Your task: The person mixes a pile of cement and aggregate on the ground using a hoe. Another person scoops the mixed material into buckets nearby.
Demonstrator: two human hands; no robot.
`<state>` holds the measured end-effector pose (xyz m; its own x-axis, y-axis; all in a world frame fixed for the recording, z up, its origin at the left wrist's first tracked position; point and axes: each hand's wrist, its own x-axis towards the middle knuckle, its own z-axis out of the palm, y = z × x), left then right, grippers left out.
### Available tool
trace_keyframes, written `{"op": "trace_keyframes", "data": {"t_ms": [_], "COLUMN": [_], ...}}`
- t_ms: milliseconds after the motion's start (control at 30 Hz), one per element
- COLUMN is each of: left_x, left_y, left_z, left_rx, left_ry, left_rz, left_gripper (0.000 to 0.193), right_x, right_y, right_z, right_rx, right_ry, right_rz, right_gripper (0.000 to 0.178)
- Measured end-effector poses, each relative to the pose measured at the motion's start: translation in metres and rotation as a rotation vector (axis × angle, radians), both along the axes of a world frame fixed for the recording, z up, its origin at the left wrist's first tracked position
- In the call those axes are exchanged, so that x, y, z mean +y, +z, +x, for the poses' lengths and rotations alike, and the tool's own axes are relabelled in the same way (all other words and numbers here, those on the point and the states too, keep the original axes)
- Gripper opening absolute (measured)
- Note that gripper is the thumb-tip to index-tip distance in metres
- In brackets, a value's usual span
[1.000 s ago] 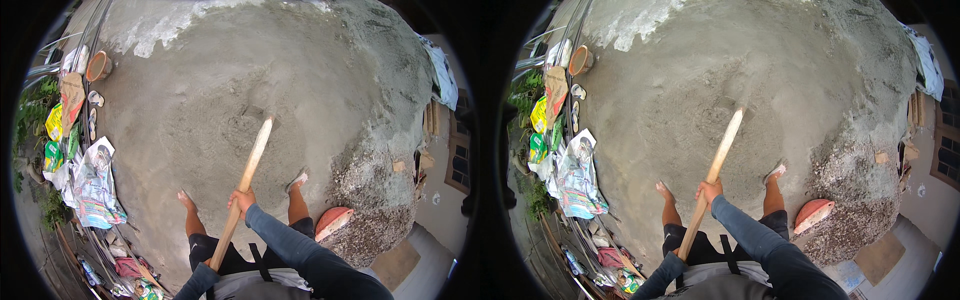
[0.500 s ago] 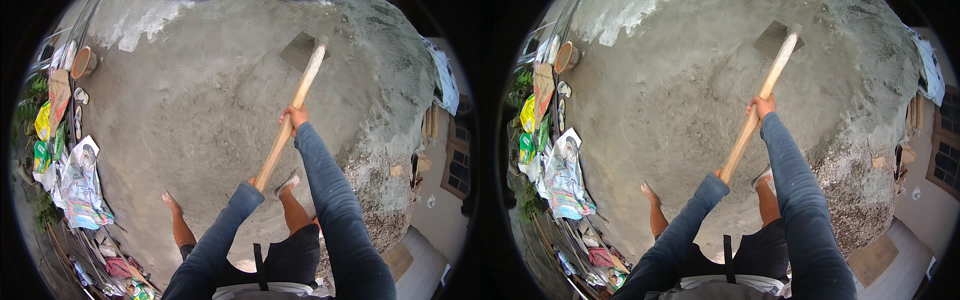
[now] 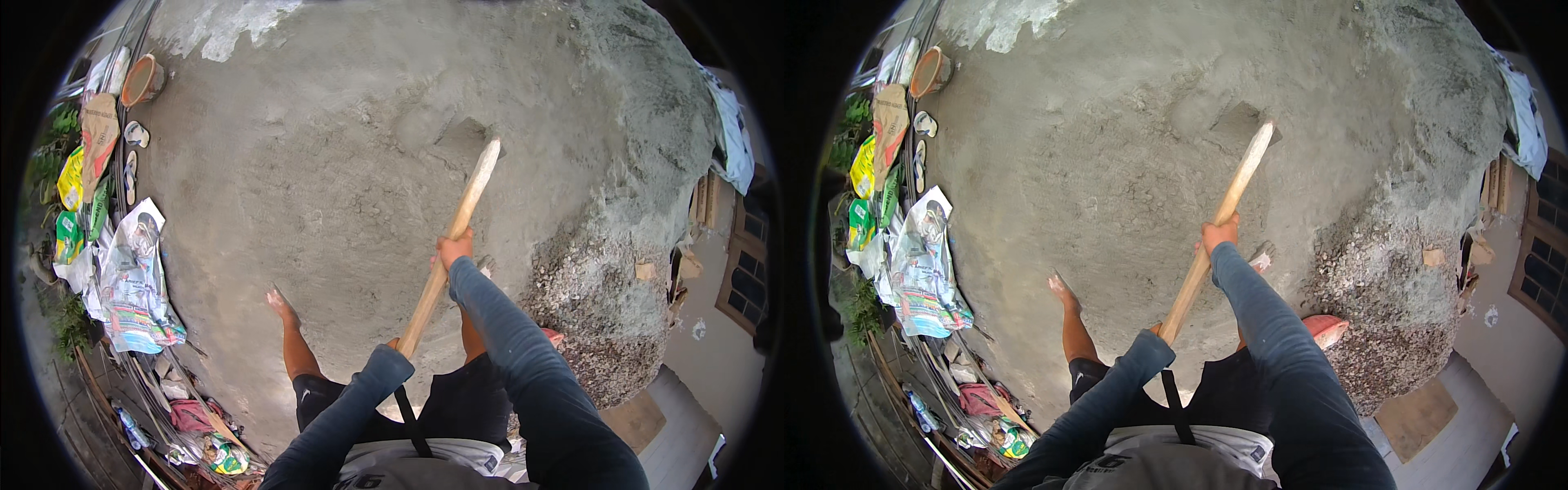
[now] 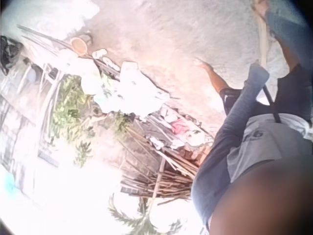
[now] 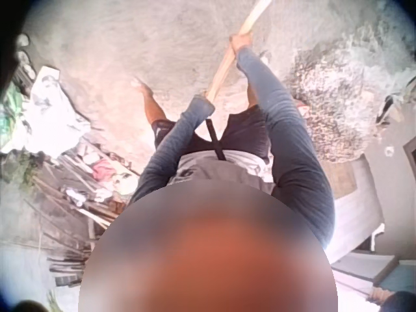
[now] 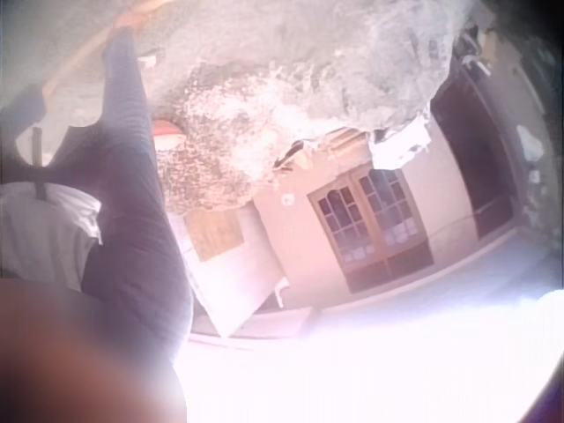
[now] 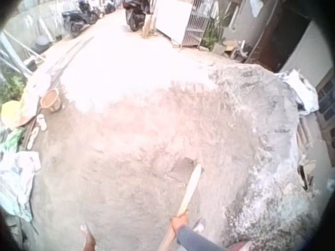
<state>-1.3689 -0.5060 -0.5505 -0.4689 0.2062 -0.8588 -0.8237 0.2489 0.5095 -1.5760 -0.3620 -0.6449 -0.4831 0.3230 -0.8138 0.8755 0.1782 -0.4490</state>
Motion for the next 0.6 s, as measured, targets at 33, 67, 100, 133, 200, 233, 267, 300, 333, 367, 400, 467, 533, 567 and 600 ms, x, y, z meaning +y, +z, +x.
{"op": "trace_keyframes", "data": {"t_ms": [33,67,100,133,200,233,267,300,333,367,400,467,533,567,600], "left_x": [-0.019,-0.041,-0.065,-0.088,-0.129,-0.15,-0.159,-0.165,-0.173,-0.173,-0.171,-0.178,-0.15,-0.132,-0.12], "left_y": [0.019,0.035,0.048,0.062,0.084,0.094,0.095,0.09,0.087,0.079,0.067,0.056,0.018,-0.001,-0.019], "left_z": [0.024,0.045,0.064,0.086,0.128,0.148,0.163,0.171,0.177,0.176,0.166,0.134,0.064,0.021,-0.022], "left_rx": [0.015,0.009,0.025,0.105,-0.072,-0.011,0.031,0.1,0.095,0.09,0.088,0.019,0.111,0.218,0.251], "left_ry": [-0.029,-0.084,-0.156,-0.202,-0.313,-0.284,-0.283,-0.237,-0.234,-0.232,-0.233,-0.273,-0.242,-0.128,-0.082], "left_rz": [-0.028,-0.067,-0.087,-0.104,-0.095,-0.045,-0.024,-0.027,-0.053,-0.079,-0.101,-0.162,-0.15,-0.127,-0.075], "left_gripper": [0.029,0.029,0.032,0.034,0.05,0.05,0.05,0.05,0.05,0.05,0.05,0.05,0.036,0.034,0.035], "right_x": [-0.015,-0.03,-0.046,-0.06,-0.087,-0.1,-0.111,-0.124,-0.131,-0.135,-0.138,-0.136,-0.121,-0.115,-0.11], "right_y": [0.008,0.019,0.031,0.045,0.079,0.096,0.113,0.124,0.129,0.127,0.121,0.097,0.058,0.039,0.022], "right_z": [0.029,0.055,0.079,0.103,0.148,0.169,0.188,0.2,0.204,0.199,0.187,0.145,0.065,0.018,-0.027], "right_rx": [-0.051,-0.087,-0.08,-0.09,-0.097,-0.09,-0.088,-0.12,-0.18,-0.137,-0.117,-0.046,0.093,0.181,0.258], "right_ry": [-0.065,-0.113,-0.159,-0.188,-0.279,-0.302,-0.332,-0.347,-0.361,-0.352,-0.349,-0.321,-0.207,-0.155,-0.115], "right_rz": [-0.051,-0.11,-0.16,-0.155,-0.206,-0.267,-0.32,-0.386,-0.447,-0.456,-0.455,-0.413,-0.318,-0.292,-0.235], "right_gripper": [0.076,0.076,0.073,0.073,0.067,0.07,0.074,0.076,0.079,0.08,0.08,0.08,0.078,0.077,0.076]}}
